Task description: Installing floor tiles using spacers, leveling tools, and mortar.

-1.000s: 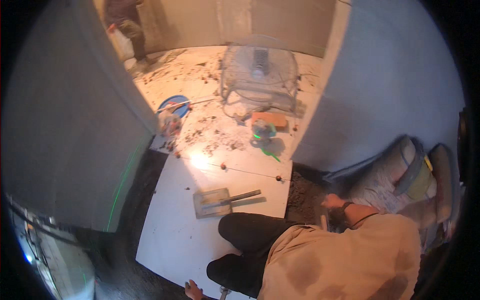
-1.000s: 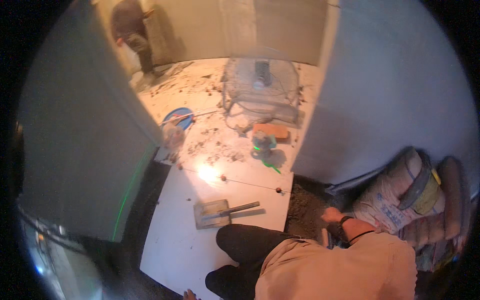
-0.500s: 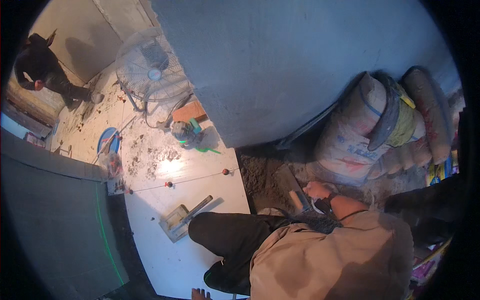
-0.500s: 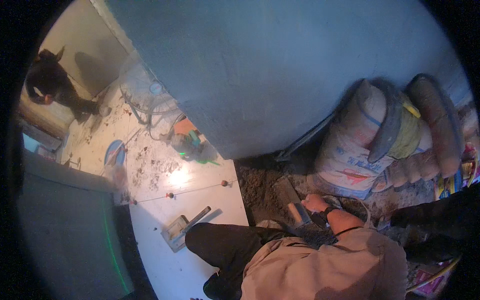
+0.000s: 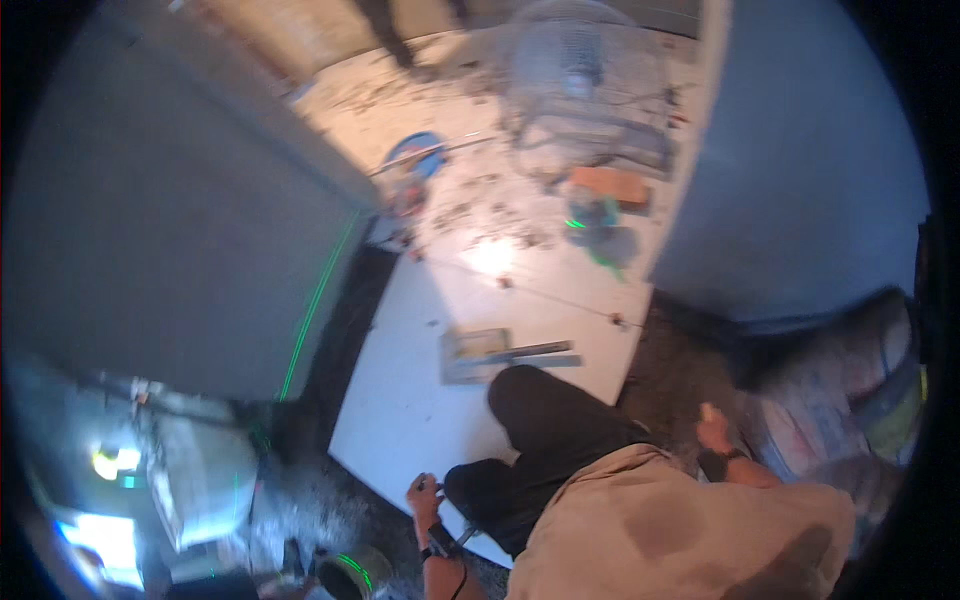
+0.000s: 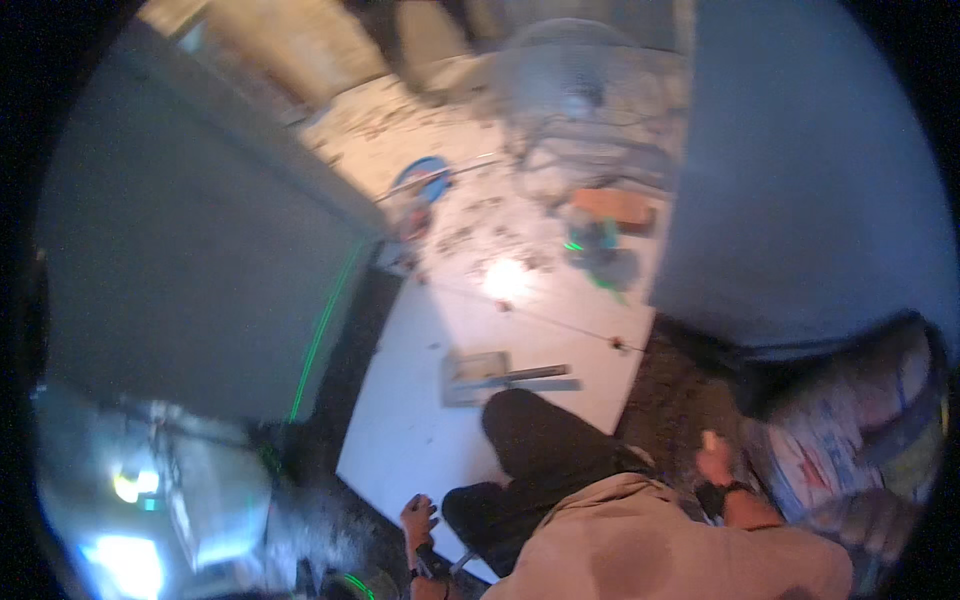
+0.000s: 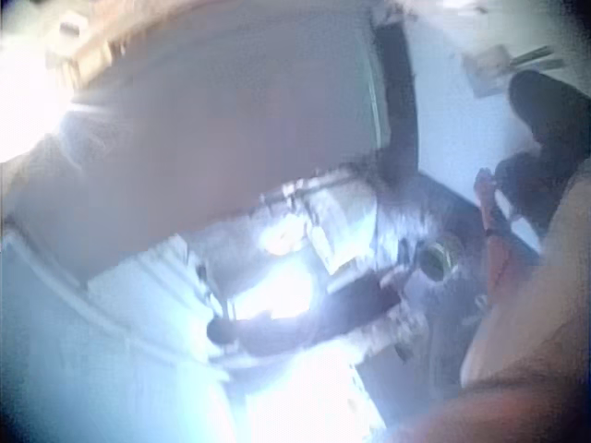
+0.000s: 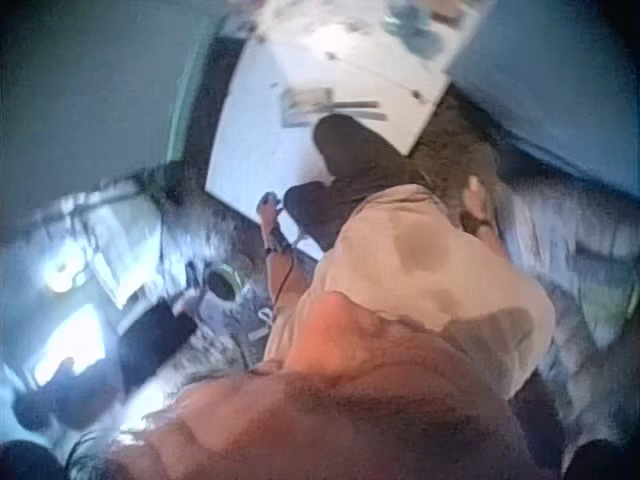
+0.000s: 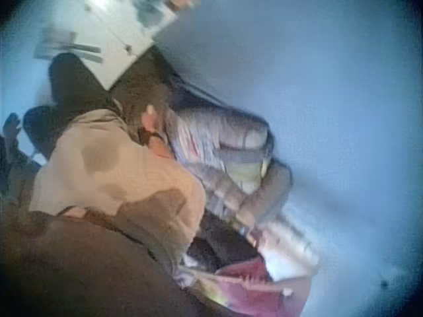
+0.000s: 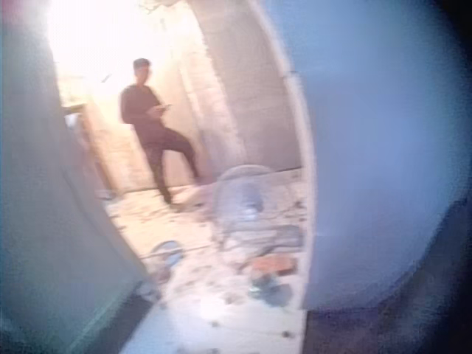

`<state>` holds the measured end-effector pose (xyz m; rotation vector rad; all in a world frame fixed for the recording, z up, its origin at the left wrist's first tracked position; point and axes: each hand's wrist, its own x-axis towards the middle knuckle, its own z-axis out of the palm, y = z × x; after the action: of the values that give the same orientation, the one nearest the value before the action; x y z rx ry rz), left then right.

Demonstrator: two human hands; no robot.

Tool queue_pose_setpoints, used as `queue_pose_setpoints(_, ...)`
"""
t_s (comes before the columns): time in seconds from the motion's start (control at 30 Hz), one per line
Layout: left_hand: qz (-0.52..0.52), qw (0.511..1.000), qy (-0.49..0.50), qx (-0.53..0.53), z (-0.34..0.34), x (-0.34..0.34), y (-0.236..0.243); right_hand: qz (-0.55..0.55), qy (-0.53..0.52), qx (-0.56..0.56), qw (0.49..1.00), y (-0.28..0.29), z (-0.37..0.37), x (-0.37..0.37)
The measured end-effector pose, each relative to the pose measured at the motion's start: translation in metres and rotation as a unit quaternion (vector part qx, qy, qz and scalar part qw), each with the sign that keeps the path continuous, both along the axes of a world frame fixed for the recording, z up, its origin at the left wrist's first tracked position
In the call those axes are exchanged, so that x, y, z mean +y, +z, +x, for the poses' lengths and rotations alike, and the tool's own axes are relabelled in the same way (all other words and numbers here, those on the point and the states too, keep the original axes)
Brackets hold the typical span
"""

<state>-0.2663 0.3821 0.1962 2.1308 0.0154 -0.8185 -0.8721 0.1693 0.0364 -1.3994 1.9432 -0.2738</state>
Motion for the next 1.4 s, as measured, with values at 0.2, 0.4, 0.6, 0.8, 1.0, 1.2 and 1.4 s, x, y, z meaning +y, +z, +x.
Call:
queue_pose_setpoints(0.2, -0.035, 0.979, 0.185, -0.074, 0.019, 0.087, -0.052, 0.019, 0.017, 0.111, 0.994, 0.016, -0.013, -0.039)
queue_pose_setpoints(0.4, 0.114, 0.961, 0.148, -0.203, 0.042, 0.100, -0.115, -0.172, 0.318, 0.134, 0.923, 0.101, 0.085, -0.103)
queue_pose_setpoints(0.6, 0.044, 0.929, -0.022, -0.367, 0.055, -0.046, -0.094, -0.244, 0.494, -0.001, 0.835, 0.198, 0.283, -0.170)
queue_pose_setpoints(0.8, -0.034, 0.875, -0.274, -0.398, 0.066, -0.202, -0.055, -0.044, 0.438, -0.074, 0.895, 0.223, 0.429, -0.186)
queue_pose_setpoints(1.0, -0.054, 0.846, -0.365, -0.385, 0.054, -0.257, -0.048, 0.053, 0.478, -0.068, 0.874, 0.226, 0.464, -0.175)
queue_pose_setpoints(1.2, -0.015, 0.842, -0.374, -0.388, 0.056, -0.245, -0.060, 0.074, 0.440, -0.018, 0.895, 0.224, 0.445, -0.170)
queue_pose_setpoints(1.4, 0.053, 0.846, -0.365, -0.385, 0.069, -0.236, -0.075, 0.040, 0.368, -0.091, 0.925, 0.207, 0.441, -0.179)
